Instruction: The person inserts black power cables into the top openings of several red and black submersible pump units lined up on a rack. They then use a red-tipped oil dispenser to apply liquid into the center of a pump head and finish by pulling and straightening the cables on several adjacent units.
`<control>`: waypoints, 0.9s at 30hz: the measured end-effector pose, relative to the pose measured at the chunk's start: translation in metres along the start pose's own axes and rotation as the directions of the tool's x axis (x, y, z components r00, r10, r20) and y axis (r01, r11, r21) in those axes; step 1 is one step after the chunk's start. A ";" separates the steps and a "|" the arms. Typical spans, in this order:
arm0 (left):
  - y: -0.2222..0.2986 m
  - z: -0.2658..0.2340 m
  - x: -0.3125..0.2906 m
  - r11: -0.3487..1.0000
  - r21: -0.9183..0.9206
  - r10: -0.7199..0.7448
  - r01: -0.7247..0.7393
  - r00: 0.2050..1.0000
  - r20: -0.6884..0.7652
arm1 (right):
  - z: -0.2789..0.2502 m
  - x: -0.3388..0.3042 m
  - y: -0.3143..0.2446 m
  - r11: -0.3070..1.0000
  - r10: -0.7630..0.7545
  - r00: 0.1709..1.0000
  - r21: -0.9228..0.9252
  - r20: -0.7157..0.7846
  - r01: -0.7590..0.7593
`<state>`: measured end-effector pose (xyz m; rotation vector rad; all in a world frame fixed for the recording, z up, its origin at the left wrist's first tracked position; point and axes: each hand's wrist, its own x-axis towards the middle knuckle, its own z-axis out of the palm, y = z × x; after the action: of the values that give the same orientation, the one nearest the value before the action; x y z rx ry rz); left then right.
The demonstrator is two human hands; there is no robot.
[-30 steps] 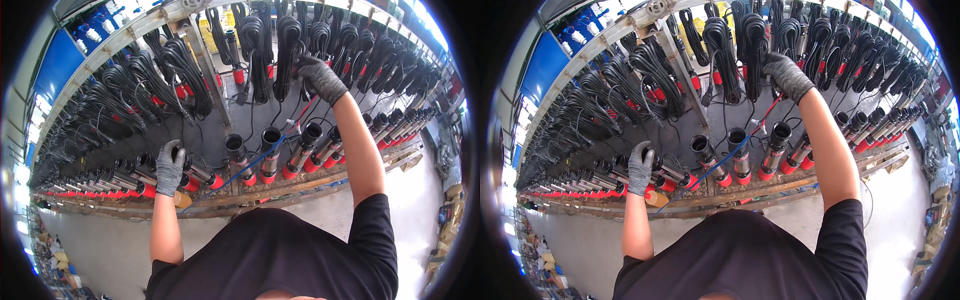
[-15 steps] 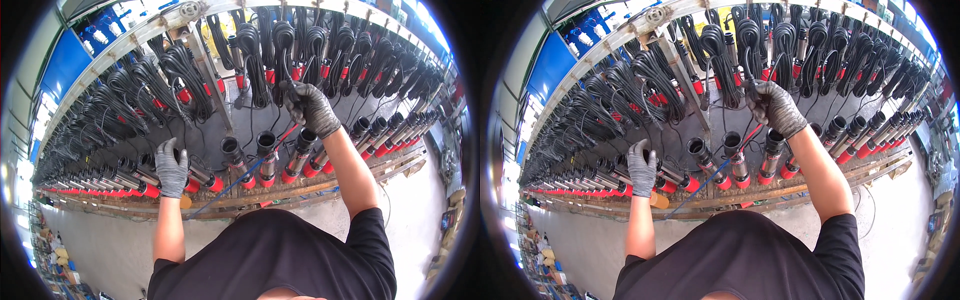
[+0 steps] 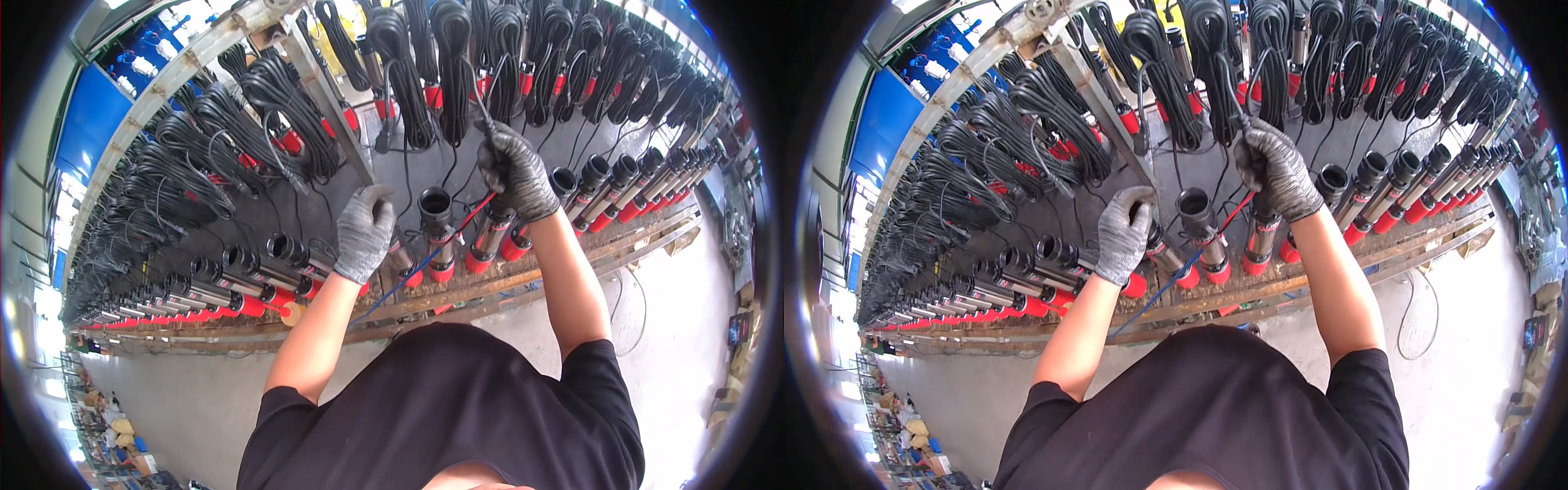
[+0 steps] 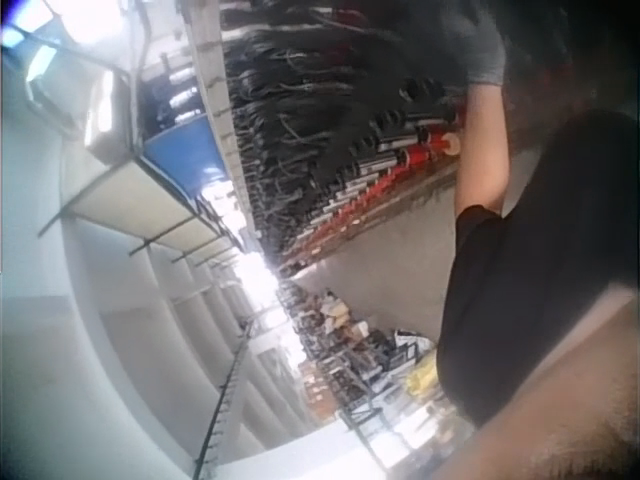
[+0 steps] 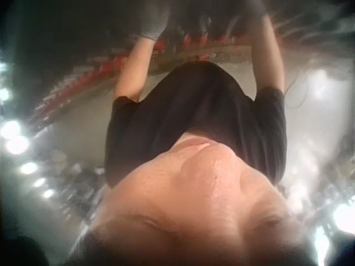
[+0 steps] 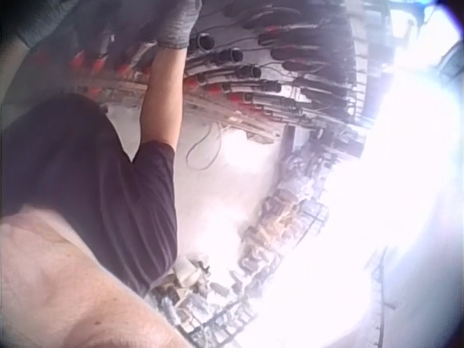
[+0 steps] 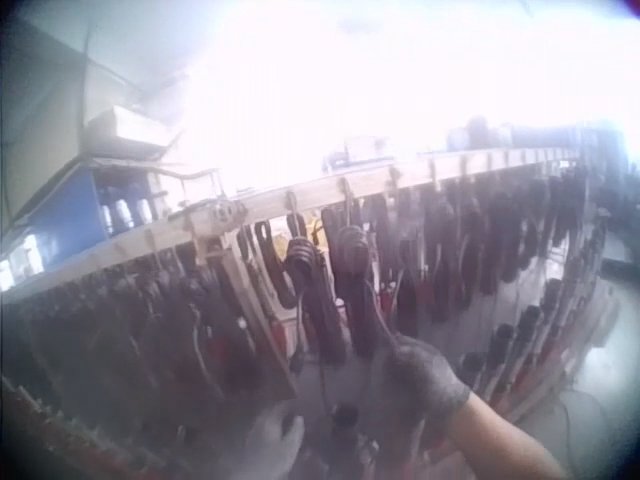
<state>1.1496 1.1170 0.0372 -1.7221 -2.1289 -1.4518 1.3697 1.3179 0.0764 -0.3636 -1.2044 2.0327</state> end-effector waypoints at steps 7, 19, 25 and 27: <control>-0.010 0.008 0.016 0.983 -0.176 0.048 -0.050 0.999 -0.015 | 0.004 0.001 0.000 0.997 -0.006 0.998 0.073 -0.060 0.010; 0.015 -0.002 -0.025 0.993 -0.016 0.115 -0.118 0.986 -0.119 | 0.001 0.004 0.004 0.999 -0.018 0.990 -0.050 -0.138 0.011; 0.040 -0.028 -0.072 0.977 -0.031 0.215 -0.213 0.975 0.056 | -0.011 0.006 0.005 1.000 0.020 0.999 0.004 -0.029 -0.020; 0.044 -0.034 -0.080 0.970 -0.054 0.244 -0.239 0.963 0.117 | -0.016 0.007 0.005 0.998 0.060 0.998 -0.010 -0.029 -0.061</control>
<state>1.1981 1.0322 0.0394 -2.0510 -1.8700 -1.3626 1.3718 1.3319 0.0650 -0.4383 -1.2009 2.0659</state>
